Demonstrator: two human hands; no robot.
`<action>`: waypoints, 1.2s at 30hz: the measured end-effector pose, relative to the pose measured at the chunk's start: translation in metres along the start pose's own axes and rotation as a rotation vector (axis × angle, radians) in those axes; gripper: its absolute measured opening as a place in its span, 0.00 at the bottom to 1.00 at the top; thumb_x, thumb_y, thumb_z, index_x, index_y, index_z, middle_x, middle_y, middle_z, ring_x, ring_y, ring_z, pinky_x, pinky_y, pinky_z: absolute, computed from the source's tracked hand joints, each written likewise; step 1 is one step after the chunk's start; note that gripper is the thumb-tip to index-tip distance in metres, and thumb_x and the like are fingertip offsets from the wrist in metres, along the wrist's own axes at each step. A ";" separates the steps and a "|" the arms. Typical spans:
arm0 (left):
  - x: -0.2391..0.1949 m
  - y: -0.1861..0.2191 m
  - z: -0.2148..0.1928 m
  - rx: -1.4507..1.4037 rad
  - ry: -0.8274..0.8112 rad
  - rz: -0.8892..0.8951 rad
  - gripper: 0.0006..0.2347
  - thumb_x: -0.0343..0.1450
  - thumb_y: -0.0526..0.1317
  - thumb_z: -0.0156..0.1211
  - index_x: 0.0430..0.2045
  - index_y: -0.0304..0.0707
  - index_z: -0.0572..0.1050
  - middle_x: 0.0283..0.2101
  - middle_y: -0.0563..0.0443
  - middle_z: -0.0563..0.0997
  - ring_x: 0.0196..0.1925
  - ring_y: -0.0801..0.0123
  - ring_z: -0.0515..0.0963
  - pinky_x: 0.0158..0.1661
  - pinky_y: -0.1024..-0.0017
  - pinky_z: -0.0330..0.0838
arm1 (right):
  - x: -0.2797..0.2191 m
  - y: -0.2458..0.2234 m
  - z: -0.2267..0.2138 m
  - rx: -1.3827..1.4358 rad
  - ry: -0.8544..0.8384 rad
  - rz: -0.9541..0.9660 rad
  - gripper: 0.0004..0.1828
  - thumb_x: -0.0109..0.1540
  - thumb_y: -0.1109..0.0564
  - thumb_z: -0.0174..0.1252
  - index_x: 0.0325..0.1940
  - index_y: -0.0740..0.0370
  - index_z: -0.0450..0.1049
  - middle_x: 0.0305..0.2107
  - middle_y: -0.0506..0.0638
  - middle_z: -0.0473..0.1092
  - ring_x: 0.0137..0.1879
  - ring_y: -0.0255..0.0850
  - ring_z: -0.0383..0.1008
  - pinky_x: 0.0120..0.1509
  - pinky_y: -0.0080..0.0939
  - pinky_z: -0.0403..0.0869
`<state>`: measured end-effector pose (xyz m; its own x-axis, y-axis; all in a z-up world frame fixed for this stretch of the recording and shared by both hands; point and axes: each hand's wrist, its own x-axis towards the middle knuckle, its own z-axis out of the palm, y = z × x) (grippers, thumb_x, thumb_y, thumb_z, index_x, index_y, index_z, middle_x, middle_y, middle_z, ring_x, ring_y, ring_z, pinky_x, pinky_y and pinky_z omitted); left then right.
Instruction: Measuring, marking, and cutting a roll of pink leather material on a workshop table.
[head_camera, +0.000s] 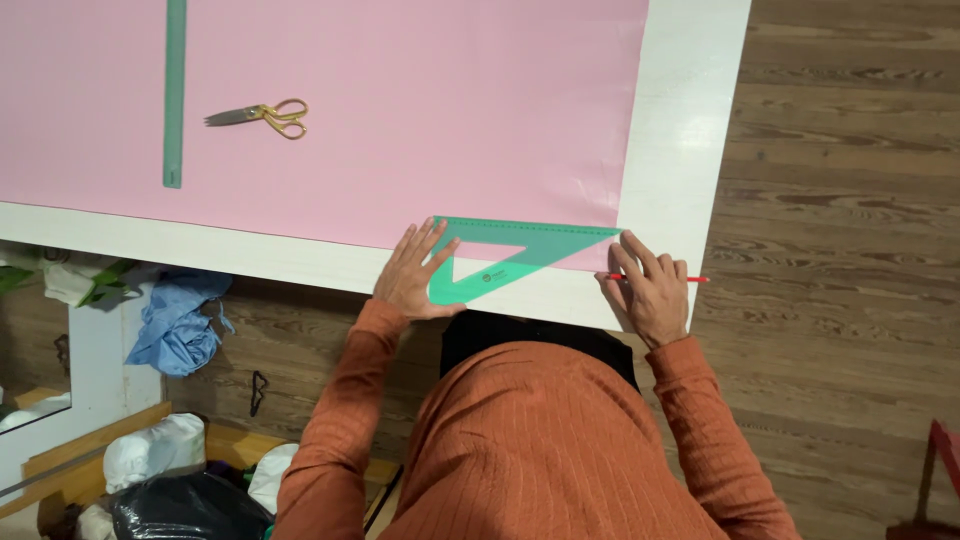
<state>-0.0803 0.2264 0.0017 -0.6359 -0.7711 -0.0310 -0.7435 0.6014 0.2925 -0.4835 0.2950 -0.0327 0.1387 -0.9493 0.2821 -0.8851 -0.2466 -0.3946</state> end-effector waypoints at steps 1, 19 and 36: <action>0.001 0.002 -0.003 -0.030 0.008 0.005 0.48 0.55 0.68 0.71 0.69 0.49 0.58 0.75 0.41 0.53 0.77 0.48 0.50 0.72 0.47 0.43 | 0.001 -0.002 0.000 0.017 0.004 0.019 0.30 0.60 0.42 0.68 0.62 0.58 0.75 0.62 0.49 0.70 0.40 0.41 0.65 0.49 0.43 0.63; -0.022 -0.018 -0.040 -0.024 0.071 -0.093 0.12 0.56 0.40 0.72 0.22 0.38 0.74 0.73 0.45 0.60 0.77 0.52 0.49 0.72 0.40 0.43 | 0.089 -0.063 0.025 0.068 -0.190 -0.013 0.20 0.59 0.56 0.66 0.56 0.52 0.77 0.45 0.45 0.74 0.47 0.39 0.72 0.50 0.44 0.60; -0.090 -0.289 -0.144 -0.017 0.394 -0.319 0.17 0.62 0.41 0.70 0.42 0.39 0.74 0.75 0.42 0.54 0.77 0.44 0.53 0.69 0.45 0.54 | 0.274 -0.206 0.128 0.932 -0.669 0.258 0.11 0.62 0.54 0.62 0.44 0.62 0.79 0.26 0.49 0.77 0.30 0.34 0.73 0.36 0.39 0.74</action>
<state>0.2216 0.0917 0.0577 -0.2492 -0.9382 0.2403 -0.8825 0.3222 0.3426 -0.2060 0.0609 0.0139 0.4537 -0.8370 -0.3059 -0.2929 0.1842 -0.9383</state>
